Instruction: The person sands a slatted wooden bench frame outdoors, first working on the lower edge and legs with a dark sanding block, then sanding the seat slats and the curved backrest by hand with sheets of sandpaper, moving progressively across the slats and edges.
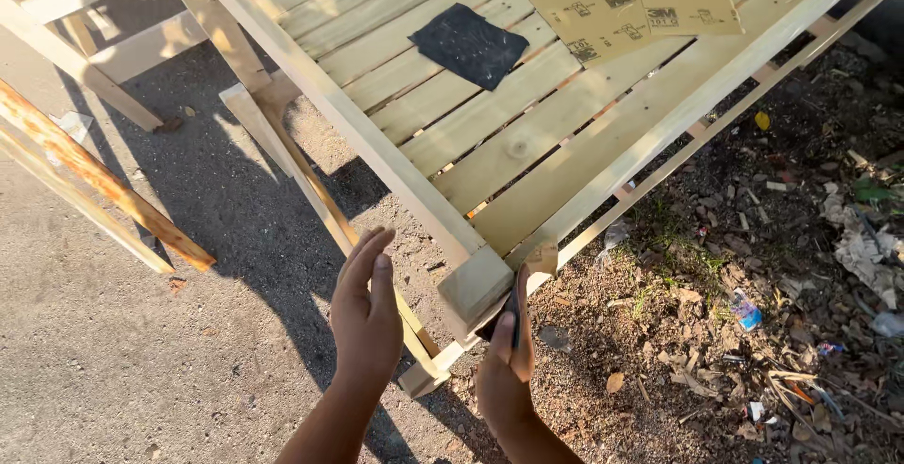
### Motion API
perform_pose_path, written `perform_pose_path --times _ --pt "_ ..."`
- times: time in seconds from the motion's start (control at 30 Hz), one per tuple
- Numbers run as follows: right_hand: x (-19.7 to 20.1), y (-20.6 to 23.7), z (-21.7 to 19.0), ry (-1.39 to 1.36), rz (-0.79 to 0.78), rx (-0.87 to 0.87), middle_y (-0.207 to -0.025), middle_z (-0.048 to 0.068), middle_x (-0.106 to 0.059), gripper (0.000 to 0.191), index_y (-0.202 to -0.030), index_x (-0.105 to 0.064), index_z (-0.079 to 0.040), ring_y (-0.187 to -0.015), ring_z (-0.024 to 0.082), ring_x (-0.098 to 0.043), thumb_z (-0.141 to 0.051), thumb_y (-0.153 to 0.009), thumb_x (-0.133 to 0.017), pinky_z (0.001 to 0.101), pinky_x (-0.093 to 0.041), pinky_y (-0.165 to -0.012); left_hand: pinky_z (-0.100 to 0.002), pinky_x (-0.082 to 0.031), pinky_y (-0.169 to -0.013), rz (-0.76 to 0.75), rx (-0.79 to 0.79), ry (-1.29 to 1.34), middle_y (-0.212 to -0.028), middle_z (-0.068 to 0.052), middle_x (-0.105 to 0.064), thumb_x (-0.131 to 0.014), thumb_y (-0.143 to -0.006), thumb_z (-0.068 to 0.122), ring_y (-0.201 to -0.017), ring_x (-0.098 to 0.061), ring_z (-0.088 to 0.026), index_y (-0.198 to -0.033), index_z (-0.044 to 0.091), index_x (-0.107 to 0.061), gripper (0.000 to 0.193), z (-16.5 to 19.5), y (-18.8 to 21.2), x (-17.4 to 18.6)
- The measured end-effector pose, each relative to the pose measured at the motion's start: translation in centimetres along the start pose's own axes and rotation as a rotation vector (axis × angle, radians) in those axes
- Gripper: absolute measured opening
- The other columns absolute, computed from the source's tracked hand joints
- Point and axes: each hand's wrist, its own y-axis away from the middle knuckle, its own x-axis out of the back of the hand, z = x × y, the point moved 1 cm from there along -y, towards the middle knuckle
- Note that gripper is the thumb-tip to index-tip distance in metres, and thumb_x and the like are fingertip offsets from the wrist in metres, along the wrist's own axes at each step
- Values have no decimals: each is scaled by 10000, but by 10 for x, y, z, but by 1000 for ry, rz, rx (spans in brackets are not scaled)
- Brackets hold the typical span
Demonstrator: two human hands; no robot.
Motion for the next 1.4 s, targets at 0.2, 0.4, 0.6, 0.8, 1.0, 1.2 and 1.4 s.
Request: perform_pose_path --times 0.2,0.4,0.6,0.8,1.0,1.2,1.4 --pt "-20 -47 -30 1190 -359 480 -1591 45 -441 506 -1517 -441 -133 -1514 256 -359 -274 -1031 -417 560 -189 -1243 -401 -442 -1109 -60 31 -50 -1407 -129 -632 -481 -1045 239 -1369 -553 -271 -1278 83 -687 348 -20 16 33" --pt "-44 -92 -64 1266 -665 581 -1605 25 -401 551 -1533 -420 -165 -1479 245 -316 -351 -1015 -420 524 -128 -1190 -408 -479 -1064 -119 1 -144 -1329 -116 -681 -506 -1036 242 -1269 -627 -288 -1257 93 -697 328 -22 14 42" --pt "-5 -48 -83 1230 -744 612 -1588 50 -441 526 -1530 -450 -161 -1482 246 -326 -302 -1024 -419 482 -154 -1218 -408 -489 -1046 -100 -48 -134 -1291 -129 -694 -530 -1023 226 -1242 -640 -312 -1203 82 -715 296 -22 26 58" --pt "-45 -91 -72 1443 -892 484 -1475 18 -550 398 -1392 -554 -183 -1484 208 -376 -316 -1030 -456 485 -163 -1256 -401 -480 -1078 -133 -67 -35 -1405 -138 -637 -534 -1015 163 -1302 -616 -313 -1276 81 -673 307 -13 10 39" --pt "-8 -75 -98 1174 -923 473 -1323 113 -654 396 -1349 -626 -115 -1318 282 -541 -282 -1018 -487 506 -278 -1184 -452 -404 -1138 -380 -271 178 -1496 -217 -507 -589 -791 26 -1405 -479 -373 -1539 60 -416 769 3 29 24" --pt "18 -129 -111 887 -1037 37 -1186 112 -763 346 -1208 -748 -45 -1144 254 -728 -297 -1026 -598 419 -566 -1008 -486 -415 -1167 -287 -445 -168 -1223 -104 -709 -774 -877 275 -1242 -648 -314 -1268 100 -639 449 19 15 0" --pt "11 -158 -107 272 -701 137 -1377 184 -639 425 -1341 -584 79 -1353 262 -567 -233 -1124 -393 383 -386 -1212 -396 -522 -946 -90 -343 95 -1142 -182 -686 -587 -1047 276 -1063 -660 -293 -1146 34 -702 286 -20 17 -46"
